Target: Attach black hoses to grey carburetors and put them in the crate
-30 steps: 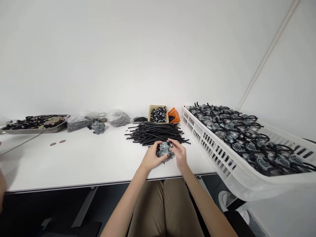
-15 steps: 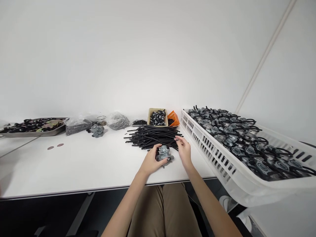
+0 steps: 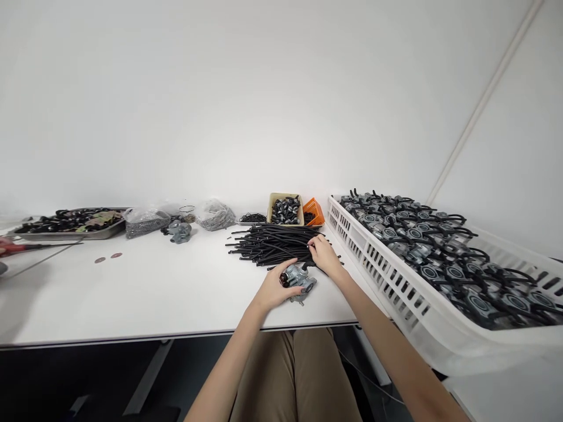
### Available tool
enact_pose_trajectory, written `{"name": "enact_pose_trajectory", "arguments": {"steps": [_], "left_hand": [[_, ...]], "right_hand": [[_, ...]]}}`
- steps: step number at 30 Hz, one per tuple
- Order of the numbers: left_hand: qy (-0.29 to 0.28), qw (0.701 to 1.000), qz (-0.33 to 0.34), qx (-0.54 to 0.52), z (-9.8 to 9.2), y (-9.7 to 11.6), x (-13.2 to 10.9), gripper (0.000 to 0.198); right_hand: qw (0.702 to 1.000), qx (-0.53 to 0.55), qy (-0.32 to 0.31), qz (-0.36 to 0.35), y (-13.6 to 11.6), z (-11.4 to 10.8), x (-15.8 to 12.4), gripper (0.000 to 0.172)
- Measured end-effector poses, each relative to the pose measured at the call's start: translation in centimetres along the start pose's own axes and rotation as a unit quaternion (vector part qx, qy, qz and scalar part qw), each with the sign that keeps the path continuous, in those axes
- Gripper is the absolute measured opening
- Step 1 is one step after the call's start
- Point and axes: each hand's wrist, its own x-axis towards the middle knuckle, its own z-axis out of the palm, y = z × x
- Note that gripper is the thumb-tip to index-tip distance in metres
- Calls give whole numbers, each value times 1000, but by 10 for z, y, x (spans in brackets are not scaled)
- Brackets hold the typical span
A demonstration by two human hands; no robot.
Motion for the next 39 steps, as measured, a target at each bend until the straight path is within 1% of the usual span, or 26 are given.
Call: {"name": "enact_pose_trajectory", "arguments": {"steps": [3,5,7,10,12,15,20,23,25,28,30,32,34,36,39], "left_hand": [[1,1000,6,1,1,-1,2,63],[5,1000,2,0,2,0,2,57],[10,1000,-7,0,2,2,1,51],[2,1000,-20,-2,2,6,-2,45],[-4,1000,-27,-4,2,7,-3,41],[0,999,-34,-5,2,8,-4,35],[25,999,-43,-10,4,7,-4,26],[54,997,-52,-15,4,6,-4,23],[78,995,-60,-21,4,4,-3,24],[118,990,-74,-37,4,1,-1,29],[147,984,-88,-51,3,-1,0,32],[179,976,-106,-68,3,-4,2,34],[215,965,-125,-87,1,-6,4,35],[248,953,-139,-108,-1,-8,5,34],[282,938,-144,-138,-4,-12,7,30]], "right_hand": [[1000,2,-8,-5,-8,-7,-3,19],[1000,6,-2,-6,-16,-13,-1,21],[1000,10,18,-7,-26,-20,6,24],[999,13,52,-11,-40,-31,19,28],[998,12,64,-19,-46,-38,27,28],[996,5,77,-37,-53,-49,35,29],[991,-38,115,-63,-63,-70,43,32],[984,-47,164,-57,-67,-81,45,32],[979,-19,199,-46,-67,-84,45,33],[969,82,233,9,-62,-79,36,31],[954,196,218,59,-58,-68,24,30],[928,319,164,97,-55,-53,5,32],[903,396,109,124,-54,-36,-19,35],[887,430,58,156,-54,-18,-44,38],[883,433,18,179,-54,3,-76,41]]}}
